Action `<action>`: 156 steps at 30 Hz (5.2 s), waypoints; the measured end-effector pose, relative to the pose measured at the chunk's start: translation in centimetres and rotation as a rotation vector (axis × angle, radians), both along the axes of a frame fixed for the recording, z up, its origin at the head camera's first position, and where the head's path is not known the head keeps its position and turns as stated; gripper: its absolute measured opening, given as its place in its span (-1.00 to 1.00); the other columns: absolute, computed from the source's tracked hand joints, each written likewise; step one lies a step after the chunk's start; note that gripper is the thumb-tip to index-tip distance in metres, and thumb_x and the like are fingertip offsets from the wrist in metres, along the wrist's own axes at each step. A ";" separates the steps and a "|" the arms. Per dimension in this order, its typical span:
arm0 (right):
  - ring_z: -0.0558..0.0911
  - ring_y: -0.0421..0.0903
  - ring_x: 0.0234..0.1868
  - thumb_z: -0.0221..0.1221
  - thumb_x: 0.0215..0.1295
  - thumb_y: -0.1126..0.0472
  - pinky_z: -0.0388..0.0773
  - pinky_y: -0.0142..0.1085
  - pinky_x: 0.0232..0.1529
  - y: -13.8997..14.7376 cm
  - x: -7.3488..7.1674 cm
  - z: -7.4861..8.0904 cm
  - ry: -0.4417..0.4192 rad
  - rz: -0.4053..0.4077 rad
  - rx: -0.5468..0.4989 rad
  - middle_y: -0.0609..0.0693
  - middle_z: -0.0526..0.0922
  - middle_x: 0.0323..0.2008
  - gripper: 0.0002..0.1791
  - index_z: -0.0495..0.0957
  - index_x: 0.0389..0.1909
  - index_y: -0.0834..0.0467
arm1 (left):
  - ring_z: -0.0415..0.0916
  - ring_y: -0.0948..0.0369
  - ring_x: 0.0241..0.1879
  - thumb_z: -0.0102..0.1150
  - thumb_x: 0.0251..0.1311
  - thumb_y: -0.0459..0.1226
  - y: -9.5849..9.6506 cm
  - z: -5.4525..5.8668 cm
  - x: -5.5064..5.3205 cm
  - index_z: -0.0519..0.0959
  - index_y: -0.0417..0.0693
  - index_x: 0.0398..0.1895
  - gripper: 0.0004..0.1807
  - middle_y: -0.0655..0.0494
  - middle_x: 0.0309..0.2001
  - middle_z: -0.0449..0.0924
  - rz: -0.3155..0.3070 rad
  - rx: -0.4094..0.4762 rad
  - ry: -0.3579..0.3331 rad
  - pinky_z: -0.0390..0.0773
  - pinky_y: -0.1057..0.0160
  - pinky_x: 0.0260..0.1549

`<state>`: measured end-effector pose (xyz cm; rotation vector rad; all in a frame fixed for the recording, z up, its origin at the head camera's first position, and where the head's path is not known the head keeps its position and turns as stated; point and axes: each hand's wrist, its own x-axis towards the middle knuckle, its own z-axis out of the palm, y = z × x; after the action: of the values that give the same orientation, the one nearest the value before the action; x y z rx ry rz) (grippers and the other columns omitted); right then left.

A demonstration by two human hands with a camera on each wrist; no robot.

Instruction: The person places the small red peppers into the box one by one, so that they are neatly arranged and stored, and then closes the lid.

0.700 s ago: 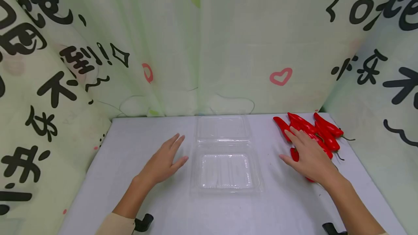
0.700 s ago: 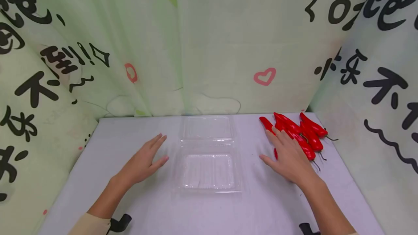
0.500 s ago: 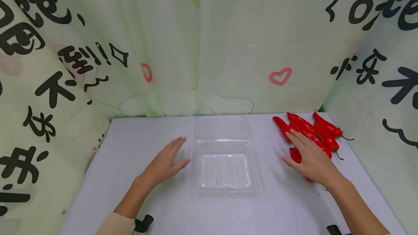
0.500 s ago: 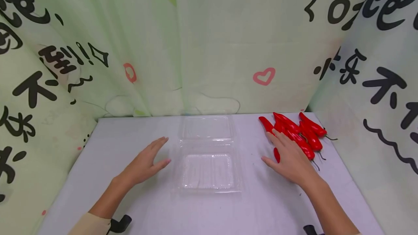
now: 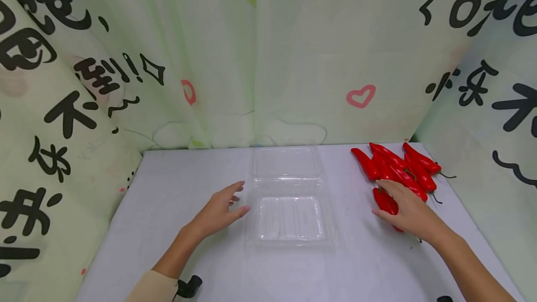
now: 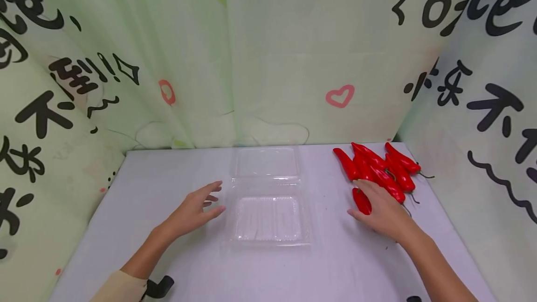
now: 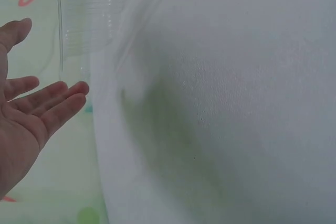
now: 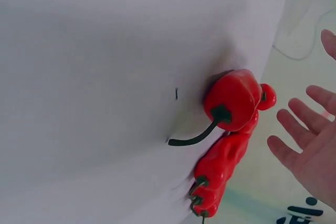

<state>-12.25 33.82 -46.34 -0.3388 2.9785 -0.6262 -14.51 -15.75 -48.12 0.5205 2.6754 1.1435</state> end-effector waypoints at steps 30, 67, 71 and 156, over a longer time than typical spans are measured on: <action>0.33 0.45 0.19 0.60 -0.11 -0.15 0.75 0.22 -0.23 3.0 1.0 -2.5 -0.068 -0.129 0.022 0.48 0.31 0.23 0.19 0.25 0.44 0.35 | 0.65 0.17 -0.52 0.19 0.27 -0.53 1.9 -1.4 -1.4 0.31 -0.34 0.48 -0.32 -0.15 -0.18 0.61 0.185 0.420 -0.375 0.78 0.18 -0.45; 0.43 0.48 0.08 0.64 -0.17 0.09 0.73 0.27 -0.21 1.8 1.2 -4.5 -0.067 -0.179 0.112 0.56 0.36 0.09 0.09 0.32 0.38 0.42 | 0.65 0.17 -0.51 0.19 0.26 -0.55 2.1 -1.6 -2.0 0.29 -0.37 0.48 -0.32 -0.15 -0.20 0.56 0.135 0.442 -0.409 0.78 0.17 -0.47; 0.42 0.49 0.09 0.62 -0.15 0.08 0.72 0.27 -0.21 2.0 1.0 -4.3 -0.097 -0.179 0.105 0.56 0.35 0.11 0.09 0.31 0.38 0.43 | 0.65 0.17 -0.51 0.18 0.25 -0.56 2.2 -1.5 -1.9 0.30 -0.37 0.47 -0.31 -0.15 -0.20 0.56 0.140 0.439 -0.408 0.78 0.16 -0.47; 0.54 0.35 0.14 0.55 0.08 0.16 0.80 0.03 -0.23 -1.5 -2.7 3.6 0.020 0.056 -0.036 0.33 0.62 0.12 -0.21 0.48 0.35 0.17 | 0.67 0.18 -0.50 0.22 0.25 -0.54 1.9 -1.2 -2.2 0.30 -0.34 0.48 -0.31 -0.13 -0.20 0.58 0.139 0.419 -0.402 0.79 0.16 -0.46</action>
<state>-14.97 32.30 -42.73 -0.4321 2.9680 -0.6759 -16.69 -13.86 -49.33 0.1352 2.1626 1.6593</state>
